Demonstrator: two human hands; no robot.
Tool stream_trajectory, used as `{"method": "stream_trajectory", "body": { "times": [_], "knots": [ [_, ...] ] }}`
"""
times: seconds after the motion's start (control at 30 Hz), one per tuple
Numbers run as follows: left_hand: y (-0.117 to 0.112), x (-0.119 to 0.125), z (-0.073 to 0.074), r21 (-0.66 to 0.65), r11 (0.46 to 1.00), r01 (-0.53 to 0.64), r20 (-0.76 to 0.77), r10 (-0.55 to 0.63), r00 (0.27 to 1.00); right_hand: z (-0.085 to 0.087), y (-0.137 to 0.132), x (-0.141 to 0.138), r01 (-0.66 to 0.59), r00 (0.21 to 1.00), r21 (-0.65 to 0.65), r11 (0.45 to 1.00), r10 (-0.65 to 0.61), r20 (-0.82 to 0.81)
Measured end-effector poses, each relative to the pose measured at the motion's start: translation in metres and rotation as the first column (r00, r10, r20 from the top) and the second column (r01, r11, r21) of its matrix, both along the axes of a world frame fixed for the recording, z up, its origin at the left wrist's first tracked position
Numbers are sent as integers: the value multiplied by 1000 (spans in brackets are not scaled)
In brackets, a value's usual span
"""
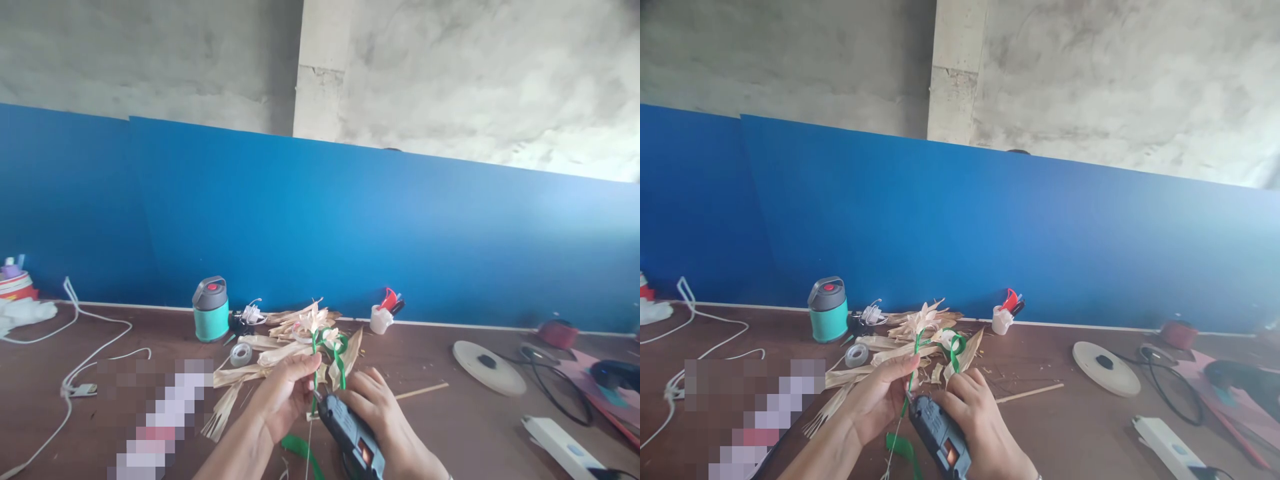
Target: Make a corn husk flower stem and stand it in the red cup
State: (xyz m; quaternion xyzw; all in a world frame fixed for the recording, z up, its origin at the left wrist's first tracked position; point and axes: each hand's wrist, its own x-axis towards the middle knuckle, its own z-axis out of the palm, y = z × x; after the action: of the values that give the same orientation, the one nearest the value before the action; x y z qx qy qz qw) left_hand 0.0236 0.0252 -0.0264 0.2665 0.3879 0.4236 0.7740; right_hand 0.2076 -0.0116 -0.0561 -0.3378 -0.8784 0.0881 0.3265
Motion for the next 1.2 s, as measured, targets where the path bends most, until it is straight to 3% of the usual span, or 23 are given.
{"method": "stream_trajectory", "body": {
  "times": [0.47, 0.83, 1.03, 1.2],
  "knots": [
    [1, -1, -6, 45, 998, -41, 26, 40, 999, 6, -4, 3, 88, 986, 132, 987, -105, 127],
    [3, -1, 2, 183, 981, -59, -114, 80, 990, 9, -7, 4, 101, 992, 99, 990, -107, 63],
    [3, -4, 1, 307, 947, -90, -205, 159, 966, 12, -6, 0, 100, 981, 110, 989, -117, 155],
    [3, -4, 2, 333, 936, -115, -268, 211, 940, 8, -4, 3, 106, 978, 73, 992, -117, 172]
  ]
}}
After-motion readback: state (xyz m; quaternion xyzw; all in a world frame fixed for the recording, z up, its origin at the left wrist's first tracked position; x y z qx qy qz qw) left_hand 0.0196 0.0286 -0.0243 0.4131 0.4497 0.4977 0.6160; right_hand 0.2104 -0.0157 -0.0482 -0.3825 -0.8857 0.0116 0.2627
